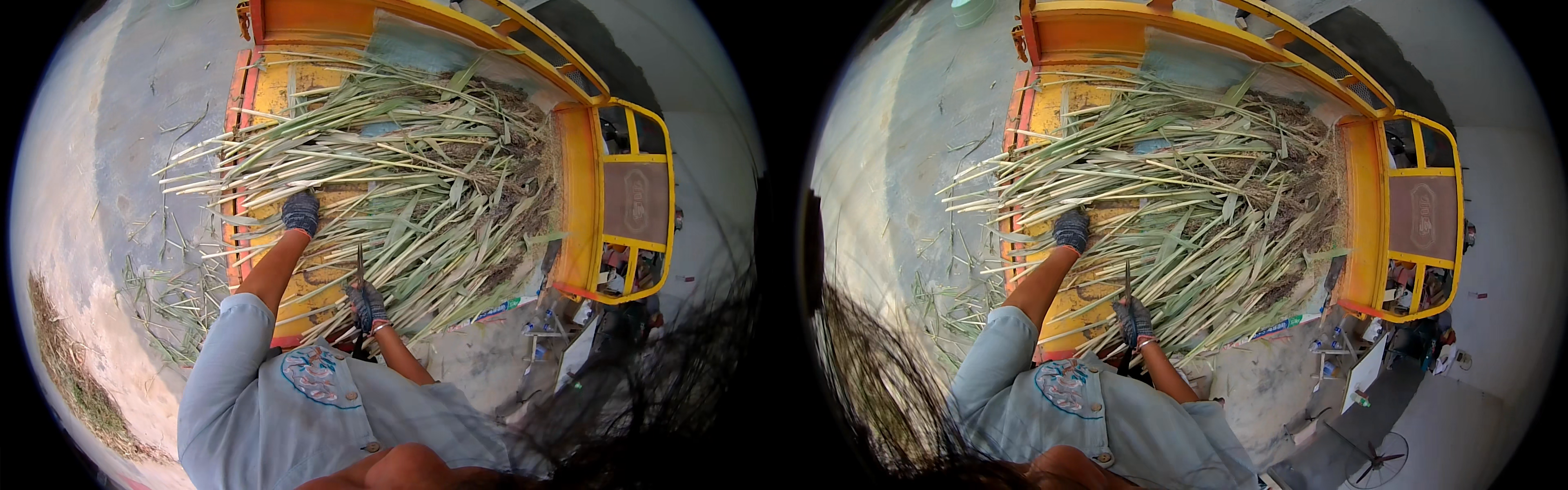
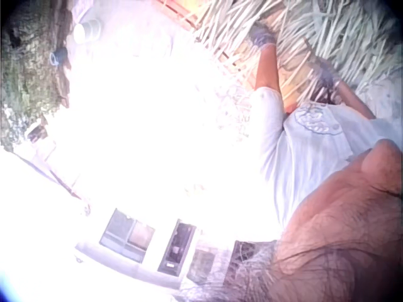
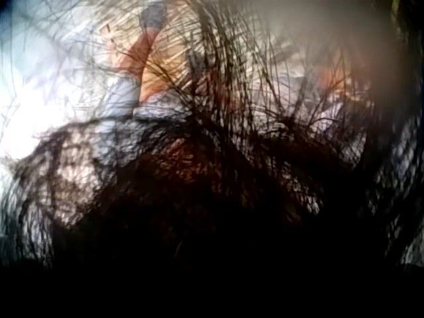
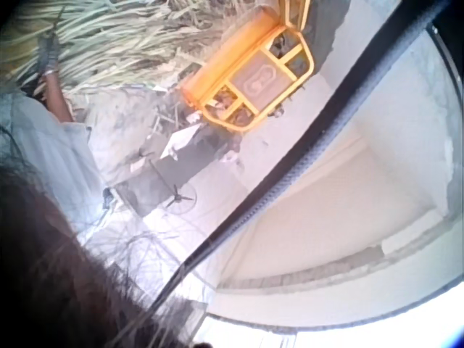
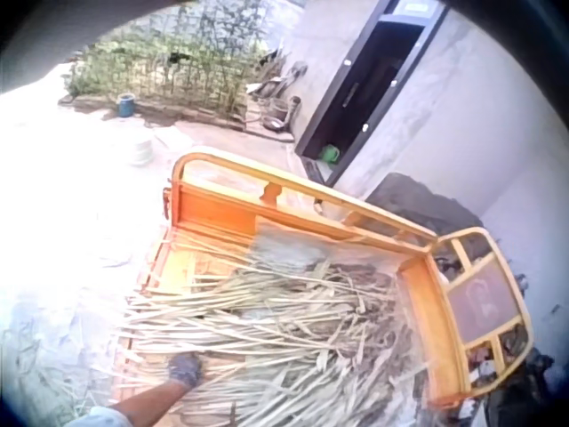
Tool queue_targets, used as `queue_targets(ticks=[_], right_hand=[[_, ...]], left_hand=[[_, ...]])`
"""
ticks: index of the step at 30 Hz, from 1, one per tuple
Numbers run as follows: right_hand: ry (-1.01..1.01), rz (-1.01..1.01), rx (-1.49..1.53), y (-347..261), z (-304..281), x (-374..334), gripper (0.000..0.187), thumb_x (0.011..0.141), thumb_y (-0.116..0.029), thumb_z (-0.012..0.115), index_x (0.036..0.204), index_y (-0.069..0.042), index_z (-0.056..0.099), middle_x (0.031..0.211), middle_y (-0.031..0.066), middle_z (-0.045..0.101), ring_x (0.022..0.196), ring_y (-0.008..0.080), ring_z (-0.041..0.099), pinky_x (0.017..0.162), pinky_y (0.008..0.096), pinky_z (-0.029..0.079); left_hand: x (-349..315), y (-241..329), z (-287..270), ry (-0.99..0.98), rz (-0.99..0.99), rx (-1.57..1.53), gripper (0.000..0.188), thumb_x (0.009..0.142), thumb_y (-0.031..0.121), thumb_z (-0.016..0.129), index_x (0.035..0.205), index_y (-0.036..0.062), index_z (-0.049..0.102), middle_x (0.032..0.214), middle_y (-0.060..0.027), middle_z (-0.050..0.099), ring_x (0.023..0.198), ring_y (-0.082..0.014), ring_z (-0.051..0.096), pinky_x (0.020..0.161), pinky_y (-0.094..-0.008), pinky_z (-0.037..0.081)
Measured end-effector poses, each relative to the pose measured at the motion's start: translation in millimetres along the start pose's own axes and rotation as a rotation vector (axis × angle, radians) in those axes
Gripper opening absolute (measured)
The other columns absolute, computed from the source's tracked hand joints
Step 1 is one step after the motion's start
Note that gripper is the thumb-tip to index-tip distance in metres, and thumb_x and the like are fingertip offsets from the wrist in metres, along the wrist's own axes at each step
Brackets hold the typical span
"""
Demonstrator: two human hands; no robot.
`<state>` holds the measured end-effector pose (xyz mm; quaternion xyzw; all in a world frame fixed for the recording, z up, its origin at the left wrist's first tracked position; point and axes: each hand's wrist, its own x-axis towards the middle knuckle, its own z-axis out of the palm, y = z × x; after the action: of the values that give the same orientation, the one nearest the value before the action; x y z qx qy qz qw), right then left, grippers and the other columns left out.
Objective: The person uses a knife to cut long sugarcane stalks into shorter pieces on the bed of a yellow three-wheeled vehicle. The person repeatedly picks up stalks, positions them, and slices them, dropping the cut pieces back onto the pile.
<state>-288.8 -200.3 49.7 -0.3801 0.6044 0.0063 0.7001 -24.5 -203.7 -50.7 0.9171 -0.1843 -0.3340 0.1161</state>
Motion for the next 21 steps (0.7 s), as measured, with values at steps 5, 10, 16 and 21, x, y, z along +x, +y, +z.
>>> queue_targets(ticks=[5, 10, 16, 21], right_hand=[[-0.047, -0.062, -0.127, 18, -8, 13, 0.014, 0.079, -0.015, 0.066, 0.083, -0.007, 0.054, 0.064, -0.003, 0.046, 0.055, 0.0088, 0.04, 0.051, 0.0258, 0.037], [-0.036, -0.164, -0.398, 22, -7, 13, 0.018, 0.078, -0.02, 0.067, 0.084, -0.007, 0.055, 0.065, 0.0013, 0.051, 0.061, 0.0121, 0.048, 0.06, 0.0293, 0.044], [-0.138, -0.178, -0.331, -18, -13, -2, 0.009, 0.081, -0.01, 0.062, 0.086, -0.008, 0.054, 0.073, 0.0003, 0.052, 0.063, 0.0102, 0.047, 0.065, 0.0257, 0.045], [-0.329, -0.139, -0.063, -33, -30, -15, 0.014, 0.082, -0.012, 0.062, 0.093, -0.01, 0.054, 0.068, -0.0017, 0.048, 0.054, 0.0084, 0.043, 0.05, 0.0243, 0.041]], left_hand=[[-22, 12, 9, 0.143, -0.016, -0.021, 0.04, 0.079, 0.034, 0.049, 0.109, 0.0078, 0.054, 0.101, -0.0198, 0.058, 0.09, -0.0367, 0.057, 0.08, -0.0462, 0.044], [-42, 18, 6, 0.149, -0.056, -0.08, 0.037, 0.08, 0.033, 0.051, 0.106, 0.0073, 0.054, 0.097, -0.0211, 0.058, 0.088, -0.0364, 0.058, 0.077, -0.047, 0.044], [-92, 18, -15, 0.215, 0.164, 0.064, 0.021, 0.079, 0.021, 0.051, 0.092, 0.0063, 0.061, 0.096, -0.0156, 0.057, 0.09, -0.0328, 0.055, 0.075, -0.0453, 0.044], [-147, 30, -39, 0.255, 0.333, 0.306, 0.019, 0.075, 0.02, 0.056, 0.085, 0.0061, 0.062, 0.097, -0.012, 0.056, 0.092, -0.0294, 0.053, 0.075, -0.0451, 0.042]])
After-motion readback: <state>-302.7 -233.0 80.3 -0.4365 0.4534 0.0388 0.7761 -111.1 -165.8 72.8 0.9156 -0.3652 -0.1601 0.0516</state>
